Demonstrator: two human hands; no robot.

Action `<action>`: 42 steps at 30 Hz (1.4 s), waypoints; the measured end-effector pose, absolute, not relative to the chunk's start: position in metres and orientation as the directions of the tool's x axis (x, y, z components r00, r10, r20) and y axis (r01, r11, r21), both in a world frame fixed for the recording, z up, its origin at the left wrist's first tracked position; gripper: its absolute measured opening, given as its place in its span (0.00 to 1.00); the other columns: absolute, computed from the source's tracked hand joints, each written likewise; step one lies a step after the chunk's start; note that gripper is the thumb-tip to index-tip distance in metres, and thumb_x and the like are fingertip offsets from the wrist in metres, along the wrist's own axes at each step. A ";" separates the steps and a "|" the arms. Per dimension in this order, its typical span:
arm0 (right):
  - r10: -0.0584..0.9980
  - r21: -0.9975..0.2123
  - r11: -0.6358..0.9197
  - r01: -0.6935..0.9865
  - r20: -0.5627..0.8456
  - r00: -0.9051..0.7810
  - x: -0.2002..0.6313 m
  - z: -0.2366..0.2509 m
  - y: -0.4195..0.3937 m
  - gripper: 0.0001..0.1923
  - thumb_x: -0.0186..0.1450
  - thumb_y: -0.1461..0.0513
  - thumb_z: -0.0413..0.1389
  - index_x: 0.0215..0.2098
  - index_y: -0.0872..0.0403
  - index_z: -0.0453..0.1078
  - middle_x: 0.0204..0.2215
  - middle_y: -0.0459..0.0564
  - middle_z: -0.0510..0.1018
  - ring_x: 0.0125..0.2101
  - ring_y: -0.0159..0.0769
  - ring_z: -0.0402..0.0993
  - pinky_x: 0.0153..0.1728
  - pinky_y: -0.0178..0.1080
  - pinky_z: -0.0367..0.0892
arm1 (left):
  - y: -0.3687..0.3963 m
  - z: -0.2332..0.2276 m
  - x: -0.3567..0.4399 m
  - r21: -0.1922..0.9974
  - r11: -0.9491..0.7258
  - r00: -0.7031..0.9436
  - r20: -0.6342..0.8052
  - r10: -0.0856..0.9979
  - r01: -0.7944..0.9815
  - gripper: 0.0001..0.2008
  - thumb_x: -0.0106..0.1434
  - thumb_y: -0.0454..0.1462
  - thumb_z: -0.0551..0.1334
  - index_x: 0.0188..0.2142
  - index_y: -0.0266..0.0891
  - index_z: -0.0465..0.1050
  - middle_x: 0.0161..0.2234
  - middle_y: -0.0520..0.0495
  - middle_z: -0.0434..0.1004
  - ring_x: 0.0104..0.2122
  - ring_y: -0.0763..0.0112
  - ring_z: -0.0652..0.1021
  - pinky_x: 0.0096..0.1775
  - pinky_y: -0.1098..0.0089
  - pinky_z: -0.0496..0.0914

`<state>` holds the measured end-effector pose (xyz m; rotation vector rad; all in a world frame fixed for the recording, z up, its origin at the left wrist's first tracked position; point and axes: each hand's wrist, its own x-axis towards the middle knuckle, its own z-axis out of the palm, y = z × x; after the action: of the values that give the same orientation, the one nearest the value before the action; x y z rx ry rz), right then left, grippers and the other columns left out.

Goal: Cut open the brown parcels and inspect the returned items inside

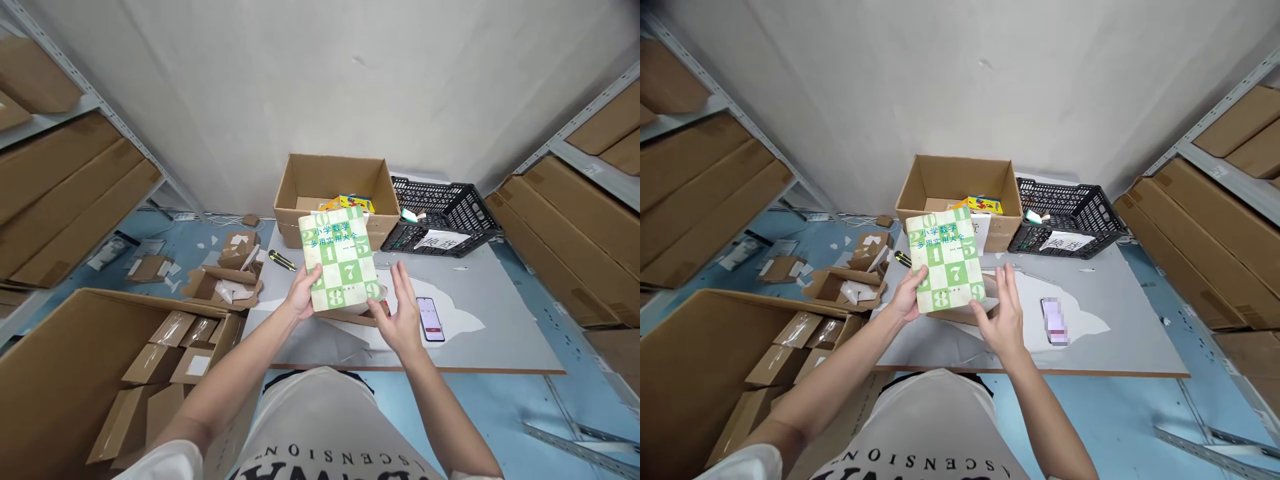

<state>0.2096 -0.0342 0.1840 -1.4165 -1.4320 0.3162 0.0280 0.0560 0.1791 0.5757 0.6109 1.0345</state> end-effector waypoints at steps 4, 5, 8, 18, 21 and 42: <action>0.988 -0.996 0.020 0.084 0.032 0.150 0.221 0.171 -0.022 0.34 0.61 0.49 0.55 0.63 0.47 0.54 0.58 0.54 0.67 0.56 0.46 0.65 0.51 0.52 0.67 | 0.061 0.166 0.022 0.700 0.458 0.439 -0.226 0.870 -0.547 0.29 0.55 0.40 0.67 0.55 0.40 0.62 0.50 0.42 0.75 0.49 0.55 0.75 0.52 0.53 0.68; 0.995 -0.999 -0.047 -0.002 -0.047 0.093 0.220 0.168 -0.020 0.32 0.62 0.48 0.54 0.62 0.47 0.56 0.56 0.53 0.69 0.53 0.45 0.69 0.47 0.50 0.71 | 0.061 0.162 0.022 0.702 0.467 0.446 -0.234 0.864 -0.538 0.29 0.55 0.40 0.67 0.55 0.40 0.62 0.49 0.42 0.75 0.49 0.55 0.75 0.52 0.53 0.68; 0.985 -0.979 -0.170 -0.110 -0.171 0.005 0.216 0.165 -0.018 0.32 0.59 0.47 0.55 0.59 0.46 0.61 0.52 0.50 0.72 0.45 0.43 0.74 0.35 0.45 0.77 | 0.060 0.155 0.025 0.703 0.482 0.460 -0.244 0.854 -0.523 0.29 0.55 0.40 0.67 0.55 0.41 0.62 0.48 0.42 0.76 0.48 0.56 0.76 0.52 0.53 0.68; 0.979 -0.965 -0.186 -0.183 -0.198 0.047 0.219 0.151 -0.009 0.33 0.59 0.48 0.57 0.61 0.44 0.59 0.56 0.47 0.69 0.47 0.46 0.73 0.34 0.44 0.77 | 0.075 0.151 0.029 0.714 0.495 0.515 -0.219 0.829 -0.494 0.27 0.56 0.42 0.67 0.53 0.40 0.63 0.49 0.41 0.75 0.48 0.55 0.76 0.52 0.52 0.67; 0.977 -0.962 -0.188 -0.200 -0.205 0.065 0.222 0.145 -0.005 0.34 0.59 0.48 0.57 0.61 0.44 0.59 0.56 0.47 0.70 0.46 0.45 0.73 0.33 0.43 0.77 | 0.079 0.151 0.029 0.727 0.486 0.551 -0.177 0.816 -0.486 0.28 0.56 0.42 0.67 0.54 0.41 0.63 0.49 0.42 0.75 0.49 0.56 0.75 0.52 0.54 0.67; 0.955 -0.976 -0.070 -0.208 -0.126 0.269 0.309 0.169 0.198 0.09 0.63 0.62 0.54 0.41 0.53 0.71 0.40 0.47 0.78 0.37 0.31 0.76 0.34 0.36 0.77 | 0.073 0.105 -0.022 0.822 -0.307 0.697 -0.143 0.703 0.479 0.27 0.62 0.50 0.56 0.58 0.43 0.63 0.58 0.42 0.65 0.57 0.56 0.66 0.57 0.57 0.60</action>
<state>0.3087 0.1982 0.1695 -1.2549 -0.8088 1.1544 -0.0217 0.0728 0.1049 1.9693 0.9112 0.3009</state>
